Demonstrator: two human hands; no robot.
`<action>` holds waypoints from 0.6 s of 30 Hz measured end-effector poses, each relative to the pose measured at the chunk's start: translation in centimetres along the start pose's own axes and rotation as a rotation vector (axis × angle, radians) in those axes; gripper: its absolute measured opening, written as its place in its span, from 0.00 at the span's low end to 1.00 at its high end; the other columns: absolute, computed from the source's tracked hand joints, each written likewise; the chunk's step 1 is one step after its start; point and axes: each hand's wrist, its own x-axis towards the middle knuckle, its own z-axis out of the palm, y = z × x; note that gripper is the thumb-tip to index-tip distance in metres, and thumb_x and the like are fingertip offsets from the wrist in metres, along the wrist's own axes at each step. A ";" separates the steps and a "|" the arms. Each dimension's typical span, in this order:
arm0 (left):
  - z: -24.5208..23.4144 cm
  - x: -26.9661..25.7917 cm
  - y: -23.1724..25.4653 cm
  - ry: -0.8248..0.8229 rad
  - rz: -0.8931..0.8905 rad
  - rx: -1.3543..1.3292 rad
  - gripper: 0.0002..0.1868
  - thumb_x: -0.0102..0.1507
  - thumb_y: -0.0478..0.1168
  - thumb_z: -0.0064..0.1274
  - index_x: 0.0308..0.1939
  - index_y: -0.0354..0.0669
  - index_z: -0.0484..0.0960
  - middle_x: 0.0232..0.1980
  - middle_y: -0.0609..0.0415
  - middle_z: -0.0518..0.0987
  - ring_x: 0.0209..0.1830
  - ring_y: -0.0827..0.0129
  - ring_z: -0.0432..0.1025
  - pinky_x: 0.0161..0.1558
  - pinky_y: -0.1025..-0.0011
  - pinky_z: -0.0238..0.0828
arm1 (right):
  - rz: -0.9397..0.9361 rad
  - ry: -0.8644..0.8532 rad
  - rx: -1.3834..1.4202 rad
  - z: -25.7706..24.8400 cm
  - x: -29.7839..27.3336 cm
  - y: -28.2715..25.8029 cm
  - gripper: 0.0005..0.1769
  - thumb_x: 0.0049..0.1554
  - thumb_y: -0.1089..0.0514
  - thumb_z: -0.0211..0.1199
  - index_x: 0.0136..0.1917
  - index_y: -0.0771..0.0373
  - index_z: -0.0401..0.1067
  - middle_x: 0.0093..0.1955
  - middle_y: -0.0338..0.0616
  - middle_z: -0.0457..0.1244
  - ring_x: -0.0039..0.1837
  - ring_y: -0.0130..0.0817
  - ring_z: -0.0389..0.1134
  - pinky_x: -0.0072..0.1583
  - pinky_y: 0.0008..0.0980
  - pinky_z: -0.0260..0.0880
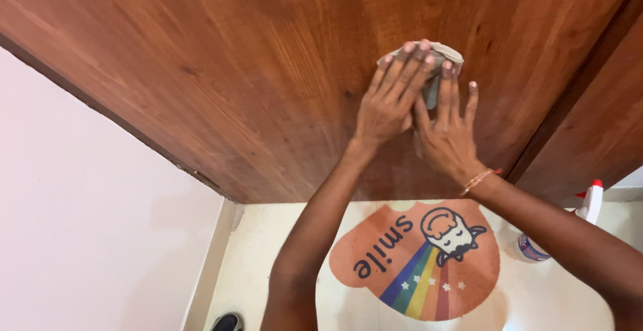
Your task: The person wipes a wooden door with a cloth, then sprays a liquid from a spray bottle onto the door and continues wiping the surface in circular motions.
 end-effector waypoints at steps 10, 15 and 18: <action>1.2 5.3 2.4 0.071 0.104 0.002 0.29 0.78 0.36 0.43 0.82 0.41 0.53 0.84 0.52 0.56 0.86 0.60 0.50 0.84 0.58 0.44 | 0.207 -0.067 -0.098 -4.8 2.8 2.7 0.48 0.70 0.50 0.59 0.88 0.78 0.41 0.87 0.74 0.28 0.88 0.62 0.26 0.82 0.75 0.25; 2.4 2.7 4.1 -0.058 0.150 -0.072 0.32 0.74 0.33 0.41 0.82 0.44 0.52 0.85 0.52 0.54 0.87 0.61 0.49 0.85 0.60 0.42 | 0.182 -0.115 -0.017 -4.3 -0.8 3.1 0.51 0.64 0.51 0.59 0.87 0.81 0.39 0.86 0.79 0.26 0.88 0.70 0.22 0.81 0.73 0.25; 2.5 1.1 3.6 -0.163 0.161 -0.087 0.33 0.73 0.34 0.41 0.82 0.42 0.52 0.85 0.50 0.53 0.87 0.61 0.47 0.86 0.57 0.41 | 0.139 -0.119 0.033 -3.0 -1.9 2.4 0.50 0.63 0.51 0.58 0.86 0.79 0.41 0.86 0.81 0.26 0.87 0.74 0.22 0.81 0.73 0.25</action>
